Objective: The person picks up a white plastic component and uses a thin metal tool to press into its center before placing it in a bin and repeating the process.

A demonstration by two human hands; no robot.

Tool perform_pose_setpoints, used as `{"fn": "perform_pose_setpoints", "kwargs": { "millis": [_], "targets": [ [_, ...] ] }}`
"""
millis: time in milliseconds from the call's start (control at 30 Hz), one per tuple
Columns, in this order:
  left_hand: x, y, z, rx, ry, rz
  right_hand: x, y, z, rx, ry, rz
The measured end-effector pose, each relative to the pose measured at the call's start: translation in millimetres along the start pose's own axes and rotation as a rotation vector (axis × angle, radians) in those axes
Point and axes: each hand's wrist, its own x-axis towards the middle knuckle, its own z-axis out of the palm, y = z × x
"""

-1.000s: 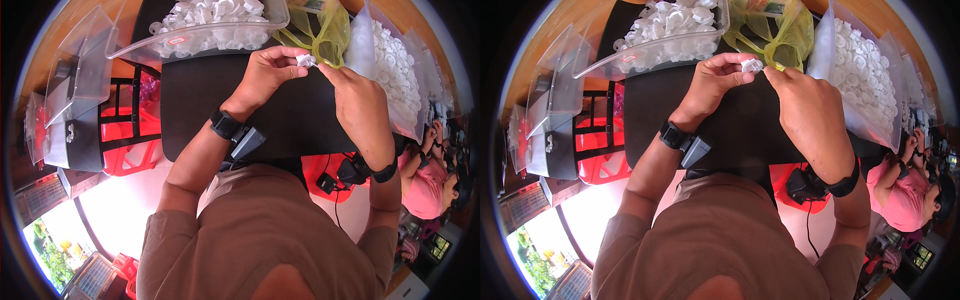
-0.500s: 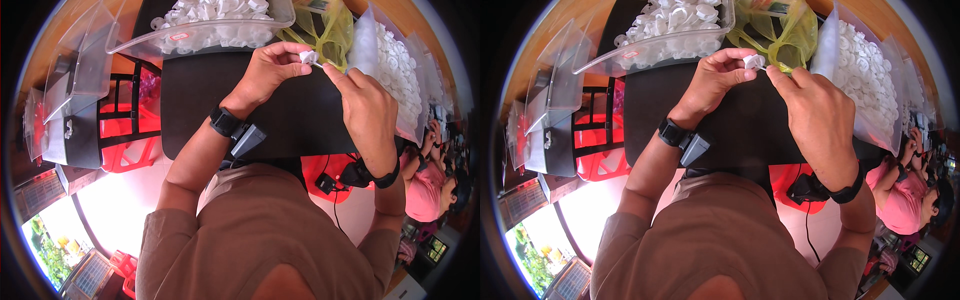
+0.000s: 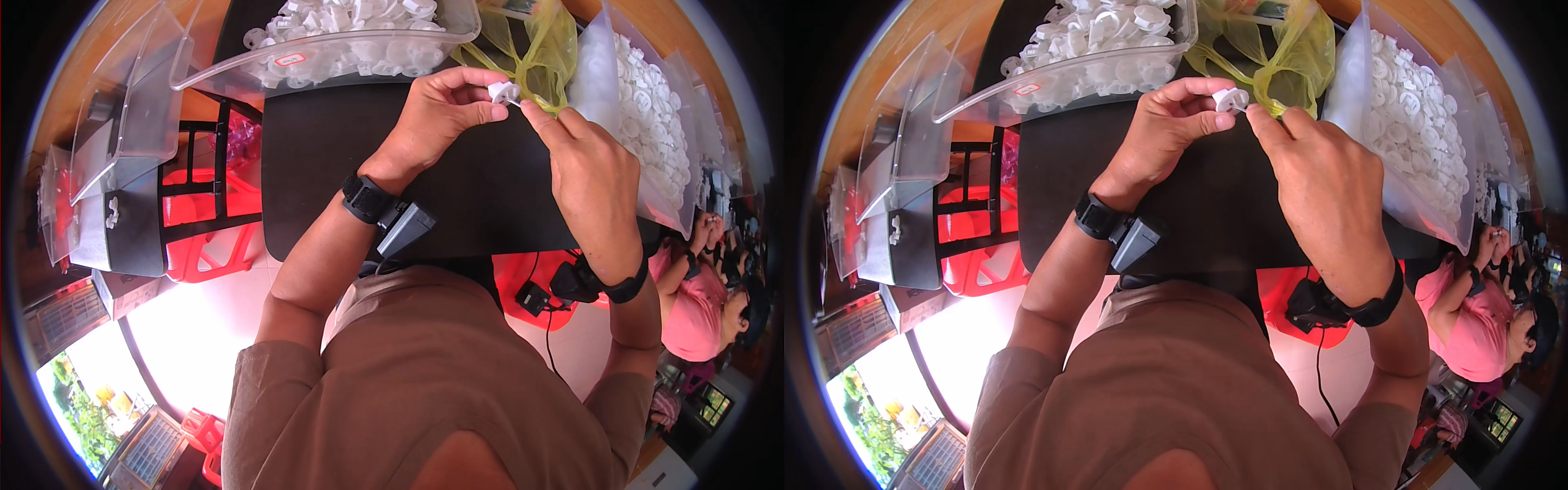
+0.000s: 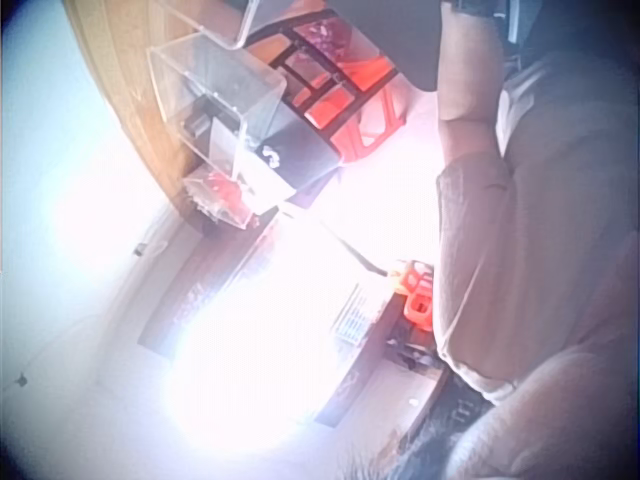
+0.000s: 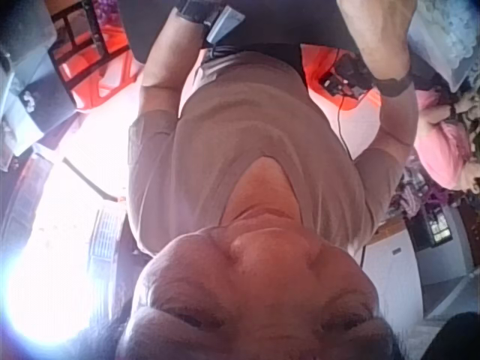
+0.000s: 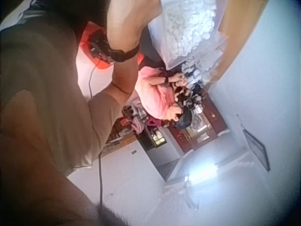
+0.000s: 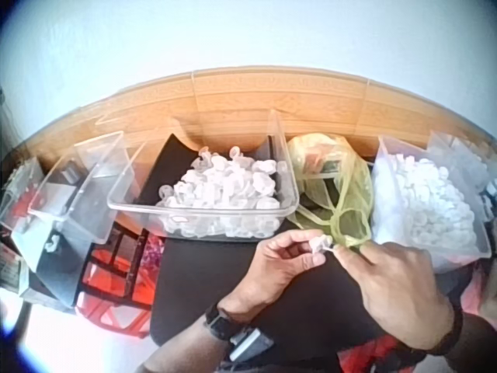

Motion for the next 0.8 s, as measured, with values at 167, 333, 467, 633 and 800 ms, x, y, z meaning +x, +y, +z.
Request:
{"fn": "perform_pose_setpoints", "kwargs": {
  "millis": [167, 333, 467, 633, 800],
  "targets": [
    [-0.4, -0.1, 0.3, 0.021, 0.001, 0.001, -1.7, -2.1, 2.7, 0.017, -0.007, 0.04],
    [-3.2, 2.8, 3.2, 0.125, 0.018, -0.002, 0.0, 0.6, 2.1, -0.052, -0.025, -0.04],
    [-3.2, 4.2, 2.4, 0.216, -0.002, -0.038, 2.9, 6.4, -1.0, -0.116, -0.028, -0.143],
    [-3.3, -2.1, 0.7, 0.316, -0.003, -0.044, 4.1, 16.2, 3.2, -0.051, -0.098, -0.219],
    [-2.9, -0.9, 1.9, 0.252, -0.017, -0.084, 5.2, 23.2, 0.7, 0.02, -0.099, -0.206]
  ]
}}
